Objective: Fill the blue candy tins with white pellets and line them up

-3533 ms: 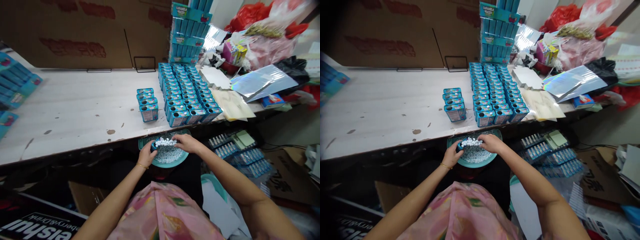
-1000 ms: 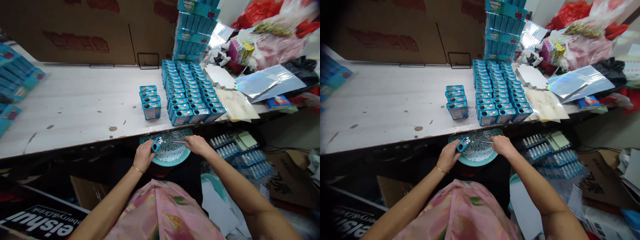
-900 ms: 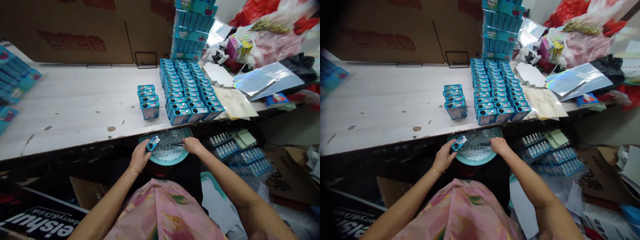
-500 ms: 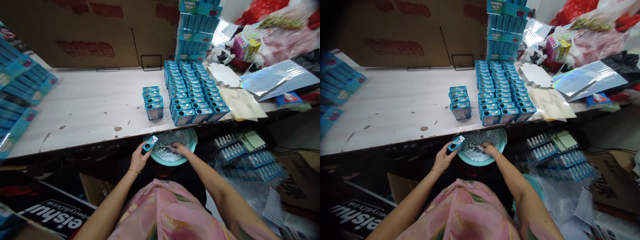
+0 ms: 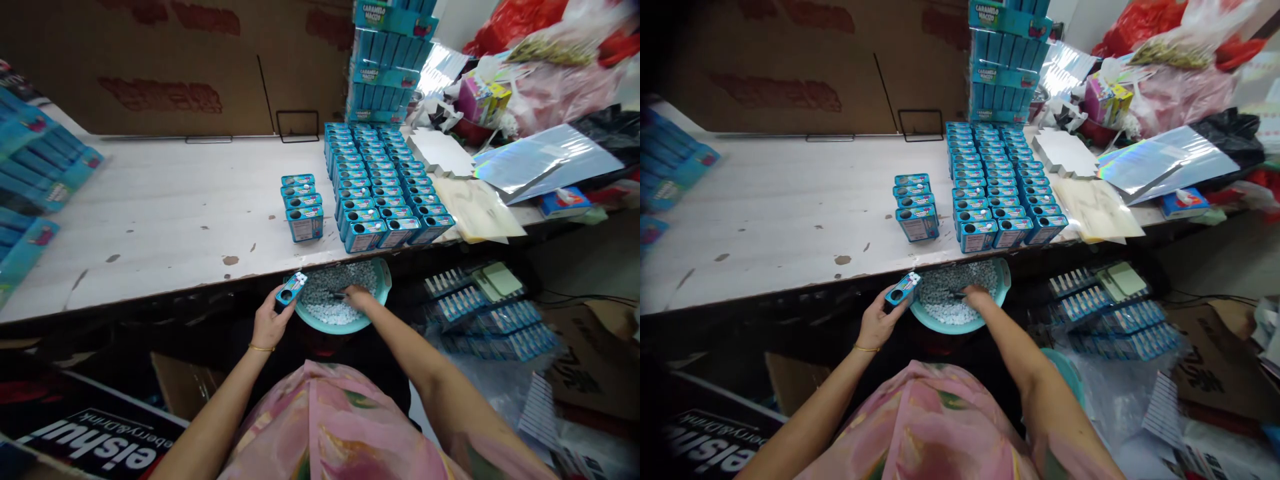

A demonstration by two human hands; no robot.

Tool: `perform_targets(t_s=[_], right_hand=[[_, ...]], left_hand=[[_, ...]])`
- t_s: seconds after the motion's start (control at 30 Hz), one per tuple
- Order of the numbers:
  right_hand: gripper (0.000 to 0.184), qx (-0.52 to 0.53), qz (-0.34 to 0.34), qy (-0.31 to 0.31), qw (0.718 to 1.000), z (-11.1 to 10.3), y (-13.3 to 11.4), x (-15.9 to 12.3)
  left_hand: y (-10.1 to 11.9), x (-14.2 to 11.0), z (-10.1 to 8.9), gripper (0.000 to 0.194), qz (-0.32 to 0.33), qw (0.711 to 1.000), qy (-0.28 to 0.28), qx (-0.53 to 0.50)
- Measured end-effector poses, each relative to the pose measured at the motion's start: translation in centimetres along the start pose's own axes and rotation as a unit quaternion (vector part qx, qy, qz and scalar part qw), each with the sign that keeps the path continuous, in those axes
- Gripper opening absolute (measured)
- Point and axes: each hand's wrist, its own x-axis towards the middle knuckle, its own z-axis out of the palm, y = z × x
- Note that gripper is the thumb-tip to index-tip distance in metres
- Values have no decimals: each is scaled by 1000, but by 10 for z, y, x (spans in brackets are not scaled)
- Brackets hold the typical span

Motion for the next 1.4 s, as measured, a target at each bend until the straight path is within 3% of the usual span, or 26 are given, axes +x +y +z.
perform_targets(t_s=[0.1,0.2,0.33,0.43,0.53,0.63,0.77,0.9,1.0,1.13,1.3,1.4], right_hand=[[34,40,-15,-24,999,21,-16,14],[34,82,-47,-28,995,20,-6,10],[38,197,-108,-2,974,-11,23,-22],[39,229,-152,20,961,-47,20,-52],[35,132,-185,36,973,-82,-7,-77],[28,-46,-159,42,985,-105,-44,-95],[28,-217,-124,45,967,-113,-81,-107],[28,-263,-151,71,950,-110,-96,-115],[28,-268,-154,93,947,-110,-93,-116],[31,-248,-142,97,953,-108,-72,-108],[31,-236,-63,92,965,-101,-37,-101],[32,-213,-43,98,971,-96,-25,-102]], left_hand=[[1,0,-1,45,2,1000,-4,-5],[1,0,-3,44,-1,1000,-5,-3],[-1,1,-1,43,8,1000,-3,6],[-1,3,9,42,35,999,-18,14],[4,4,21,40,61,997,-43,33],[12,4,30,42,71,994,-61,62],[16,3,35,44,88,990,-69,88],[15,3,35,43,105,985,-71,113],[13,3,32,44,119,981,-67,135],[18,1,26,45,151,968,-82,185],[30,-2,20,47,159,950,-89,254],[37,-3,15,46,167,957,-84,220]])
